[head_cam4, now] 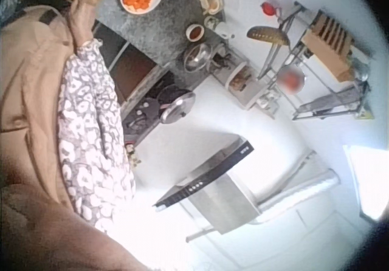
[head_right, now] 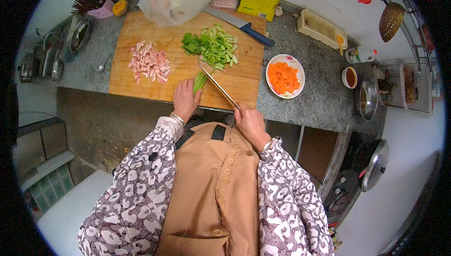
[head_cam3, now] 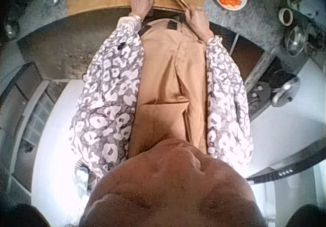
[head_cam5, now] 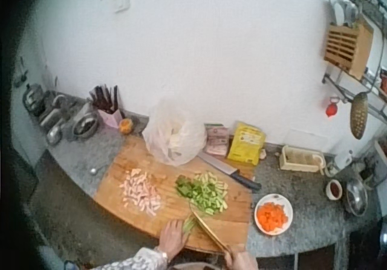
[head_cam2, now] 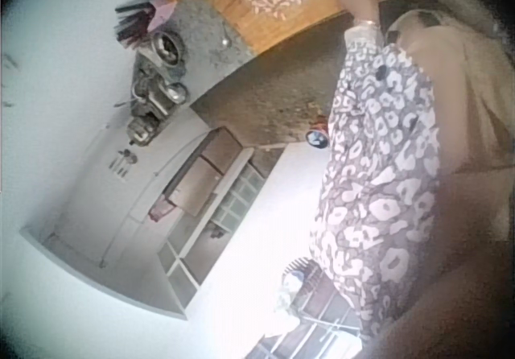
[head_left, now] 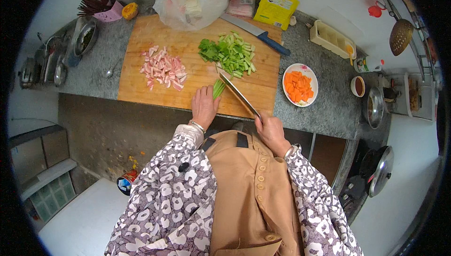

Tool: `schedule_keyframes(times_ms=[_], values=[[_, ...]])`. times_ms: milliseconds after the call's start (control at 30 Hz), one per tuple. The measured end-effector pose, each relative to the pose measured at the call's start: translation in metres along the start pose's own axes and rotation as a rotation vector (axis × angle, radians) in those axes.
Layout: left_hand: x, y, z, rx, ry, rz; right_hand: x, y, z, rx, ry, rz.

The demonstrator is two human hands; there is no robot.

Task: The person washes and chops celery on a wooden cutting board using a cleaver. They then move to the stove, heat oil in a wok, and add sliced meat. The person stir-fries the meat with a spatula, ensuring even cooking.

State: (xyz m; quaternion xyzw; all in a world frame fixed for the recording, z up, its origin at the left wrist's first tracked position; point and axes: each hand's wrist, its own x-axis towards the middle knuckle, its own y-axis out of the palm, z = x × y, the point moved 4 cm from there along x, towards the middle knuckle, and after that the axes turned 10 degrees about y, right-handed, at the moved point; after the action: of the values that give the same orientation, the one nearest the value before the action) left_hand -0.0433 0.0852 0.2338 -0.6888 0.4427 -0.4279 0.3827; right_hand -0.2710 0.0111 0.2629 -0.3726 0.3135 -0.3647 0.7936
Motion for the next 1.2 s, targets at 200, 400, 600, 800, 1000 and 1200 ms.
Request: schedule_keyframes(times_ms=[200, 400, 600, 800, 1000, 1200], values=[[-0.003, 0.004, 0.003, -0.01, 0.024, 0.018, 0.006, 0.017, 0.005, -0.088, -0.032, 0.006], [-0.002, 0.003, 0.004, -0.038, 0.063, 0.006, 0.014, 0.013, 0.004, -0.013, 0.027, -0.015], [-0.002, -0.002, 0.002, -0.071, 0.049, -0.004, 0.012, -0.002, 0.019, -0.057, -0.055, 0.018], [-0.006, 0.0, 0.008, -0.078, 0.065, -0.018, 0.012, -0.001, 0.027, -0.05, -0.089, 0.026], [-0.008, 0.007, 0.01, -0.093, 0.09, -0.012, 0.014, 0.008, 0.034, -0.059, -0.045, 0.084], [-0.008, 0.008, 0.01, -0.087, 0.095, -0.016, 0.021, 0.039, 0.029, -0.103, -0.049, 0.05]])
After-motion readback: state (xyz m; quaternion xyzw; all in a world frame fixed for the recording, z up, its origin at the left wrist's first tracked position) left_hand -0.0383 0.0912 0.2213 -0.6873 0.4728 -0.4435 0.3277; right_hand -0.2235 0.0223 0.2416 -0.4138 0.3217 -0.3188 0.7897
